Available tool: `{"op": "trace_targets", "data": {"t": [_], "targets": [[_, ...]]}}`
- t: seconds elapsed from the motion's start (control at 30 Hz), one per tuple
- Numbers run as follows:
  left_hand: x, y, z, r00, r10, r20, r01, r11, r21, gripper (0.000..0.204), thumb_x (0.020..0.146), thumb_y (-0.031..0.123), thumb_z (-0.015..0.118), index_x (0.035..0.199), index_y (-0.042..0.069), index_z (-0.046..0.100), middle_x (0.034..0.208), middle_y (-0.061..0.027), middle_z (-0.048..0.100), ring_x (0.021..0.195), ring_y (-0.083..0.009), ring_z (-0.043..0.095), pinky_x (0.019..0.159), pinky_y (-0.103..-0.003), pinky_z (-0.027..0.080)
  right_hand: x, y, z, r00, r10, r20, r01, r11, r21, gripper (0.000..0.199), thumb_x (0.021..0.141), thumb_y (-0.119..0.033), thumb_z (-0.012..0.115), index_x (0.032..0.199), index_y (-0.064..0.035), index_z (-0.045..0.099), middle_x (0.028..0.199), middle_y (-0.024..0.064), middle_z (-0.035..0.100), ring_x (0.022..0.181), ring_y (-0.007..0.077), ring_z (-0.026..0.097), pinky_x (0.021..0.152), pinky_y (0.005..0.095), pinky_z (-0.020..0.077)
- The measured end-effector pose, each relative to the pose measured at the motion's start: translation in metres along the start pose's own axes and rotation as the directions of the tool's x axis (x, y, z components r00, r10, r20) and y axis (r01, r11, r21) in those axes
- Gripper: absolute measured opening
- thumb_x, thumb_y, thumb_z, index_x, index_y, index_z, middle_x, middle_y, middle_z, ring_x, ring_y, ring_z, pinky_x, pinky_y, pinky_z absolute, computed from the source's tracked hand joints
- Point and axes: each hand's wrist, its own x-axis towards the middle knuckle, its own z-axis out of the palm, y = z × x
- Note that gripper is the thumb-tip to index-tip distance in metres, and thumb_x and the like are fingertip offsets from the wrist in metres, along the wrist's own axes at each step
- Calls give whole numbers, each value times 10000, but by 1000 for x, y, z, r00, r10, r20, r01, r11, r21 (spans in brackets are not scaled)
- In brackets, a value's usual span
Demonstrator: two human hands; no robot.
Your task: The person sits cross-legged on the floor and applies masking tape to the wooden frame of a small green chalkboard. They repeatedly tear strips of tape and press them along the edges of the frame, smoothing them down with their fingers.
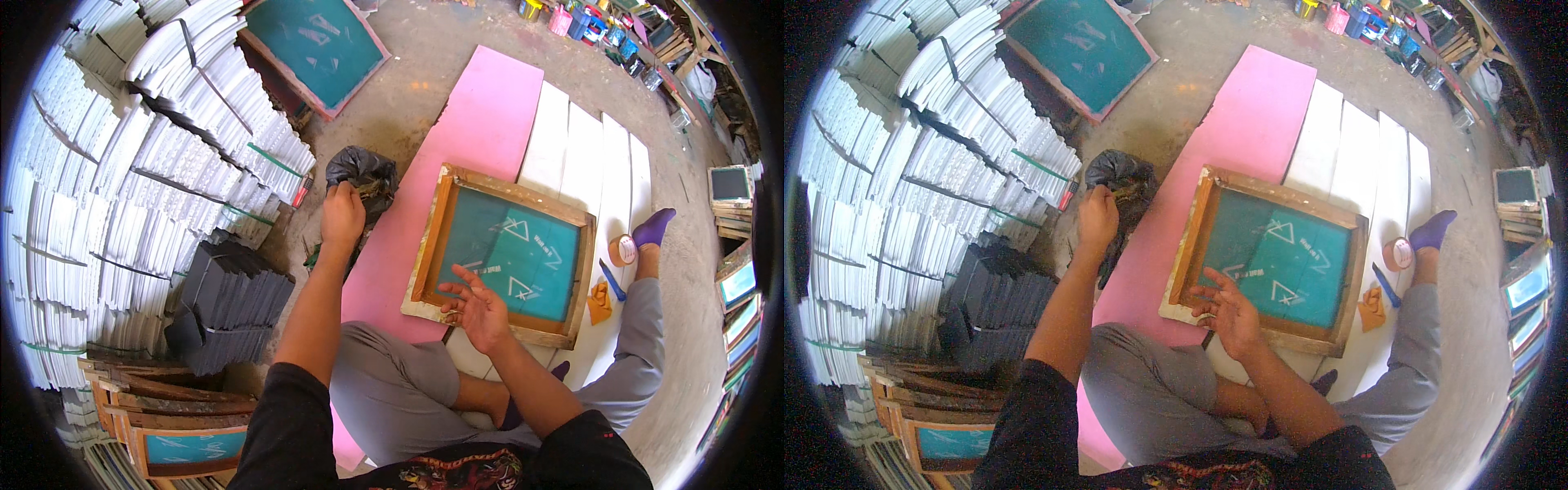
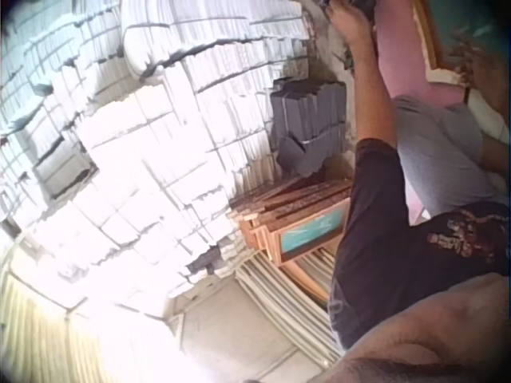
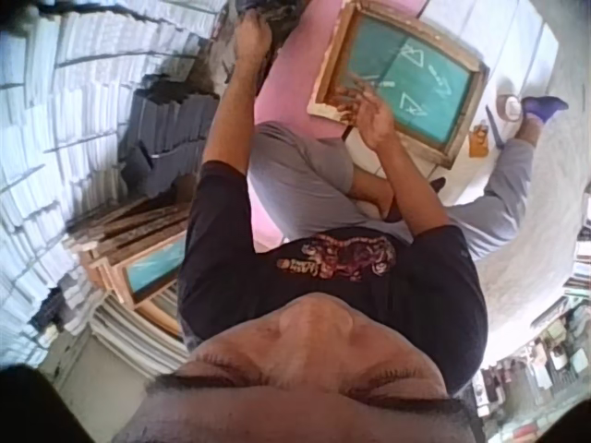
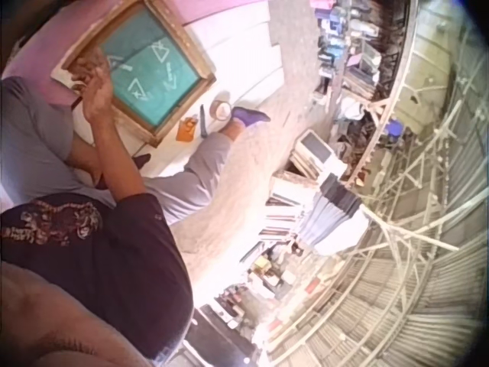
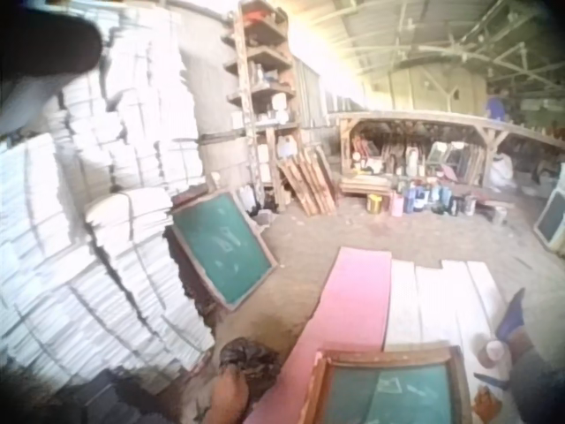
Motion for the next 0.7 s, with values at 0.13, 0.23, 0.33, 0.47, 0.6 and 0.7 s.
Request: {"op": "trace_targets", "data": {"t": [0.13, 0.23, 0.33, 0.47, 0.6, 0.7], "targets": [[5, 22, -12, 970, -227, 83, 211, 963, 167, 143, 960, 161, 586, 920, 31, 632, 993, -243, 681, 924, -462, 661, 776, -555, 525, 4, 2, -3, 1000, 22, -1, -22, 995, 98, 593, 959, -269, 545, 1513, -111, 405, 1231, 139, 642, 914, 245, 657, 780, 369, 529], [-2, 27, -13, 986, -155, -52, 160, 982, 98, 110, 936, 156, 639, 904, 52, 625, 890, -182, 680, 865, -435, 661, 741, -533, 526, 3, 0, -1, 999, 11, -47, -10, 1000, 14, 533, 979, -291, 566, 1466, -94, 473, 1163, 129, 665, 876, 216, 645, 744, 350, 526], [-24, 50, -11, 991, 19, -134, -27, 998, -57, 103, 895, 137, 695, 893, 67, 620, 839, -135, 671, 807, -405, 658, 703, -498, 526, 7, 19, -27, 971, -211, -114, 121, 844, -523, 485, 989, -354, 609, 1380, -70, 568, 1032, 98, 687, 793, 184, 625, 686, 329, 515], [-82, 91, 16, 907, 271, 323, -241, 961, -133, 282, 837, 242, 783, 1005, 51, 661, 888, -144, 667, 882, -367, 647, 753, -470, 523, -5, 20, -81, 947, -280, -157, -14, 454, -891, 443, 956, -439, 671, 1107, -24, 700, 837, 102, 663, 650, 245, 590, 655, 389, 517], [-148, 133, 24, 582, 552, 598, -532, 814, -233, 509, 779, 366, 834, 1125, 35, 662, 1024, -144, 667, 1037, -344, 626, 853, -470, 524, -49, -7, -112, 917, -383, 110, 87, -77, -993, 561, 867, -547, 711, 1055, -19, 686, 1016, 175, 660, 980, 366, 634, 856, 475, 524], [-179, 144, 33, 397, 517, 759, -647, 744, -168, 595, 760, 384, 846, 1192, 36, 631, 1135, -139, 652, 1127, -330, 602, 912, -465, 529, -83, -17, -140, 959, -263, 106, 21, -310, -950, 562, 819, -518, 759, 1120, -50, 681, 1098, 143, 658, 1108, 345, 614, 918, 467, 510]]}}
